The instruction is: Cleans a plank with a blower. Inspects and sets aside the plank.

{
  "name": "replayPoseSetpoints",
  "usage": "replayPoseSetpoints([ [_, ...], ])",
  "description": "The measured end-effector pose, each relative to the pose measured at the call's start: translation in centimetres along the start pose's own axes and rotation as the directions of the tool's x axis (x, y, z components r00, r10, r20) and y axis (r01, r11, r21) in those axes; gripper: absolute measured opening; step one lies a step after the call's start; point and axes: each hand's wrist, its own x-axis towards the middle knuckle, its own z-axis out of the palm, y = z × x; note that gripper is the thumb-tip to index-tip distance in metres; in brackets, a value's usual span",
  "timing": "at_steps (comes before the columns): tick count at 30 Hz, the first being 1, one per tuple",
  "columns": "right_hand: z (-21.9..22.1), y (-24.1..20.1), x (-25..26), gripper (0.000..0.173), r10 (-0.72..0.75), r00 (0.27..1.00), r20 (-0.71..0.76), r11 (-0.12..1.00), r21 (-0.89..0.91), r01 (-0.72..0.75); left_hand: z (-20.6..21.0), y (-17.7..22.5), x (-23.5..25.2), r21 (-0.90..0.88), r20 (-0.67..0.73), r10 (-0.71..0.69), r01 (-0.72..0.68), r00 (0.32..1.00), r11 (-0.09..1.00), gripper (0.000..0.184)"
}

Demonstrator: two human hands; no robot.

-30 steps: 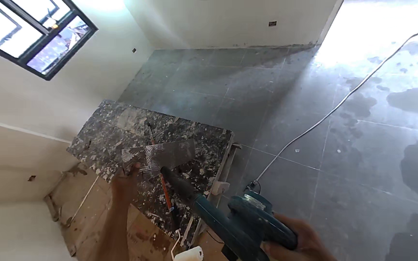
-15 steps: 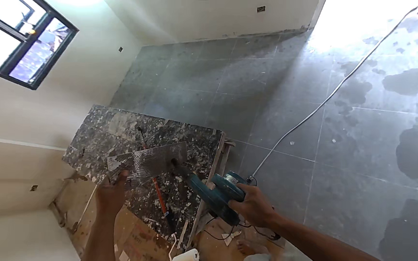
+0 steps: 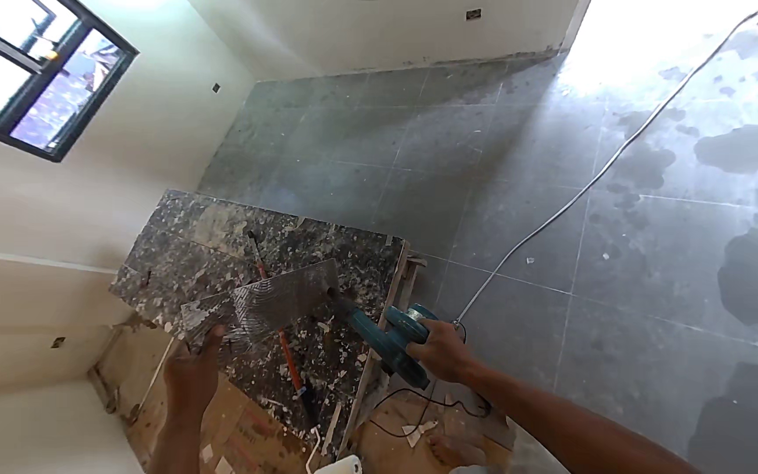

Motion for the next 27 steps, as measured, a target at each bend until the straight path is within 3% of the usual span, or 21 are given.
replayPoseSetpoints([
  [9, 0.0, -0.3, -0.5, 0.026, -0.039, 0.999, -0.033, 0.997, 0.064, 0.042, 0.1, -0.3, 0.2, -0.021, -0.012, 0.024, -0.024, 1.000, 0.999, 0.045],
  [14, -1.2, -2.0, -4.4, 0.022, -0.144, 0.987, -0.066, 0.970, 0.187, 0.154, 0.2, 0.8, 0.6, 0.014, 0.007, -0.028, 0.028, 1.000, 1.000, 0.044],
  [20, -2.7, -2.6, -10.1, 0.023, -0.299, 0.949, -0.103, 0.890, 0.330, 0.316, 0.6, 0.4, 1.5, 0.082, -0.020, 0.038, -0.036, 0.999, 0.996, 0.045],
  [27, -4.0, -2.4, -15.3, 0.023, -0.463, 0.877, -0.128, 0.769, 0.435, 0.469, 1.1, 1.6, 3.0, 0.061, -0.013, -0.045, 0.046, 0.999, 0.997, 0.061],
])
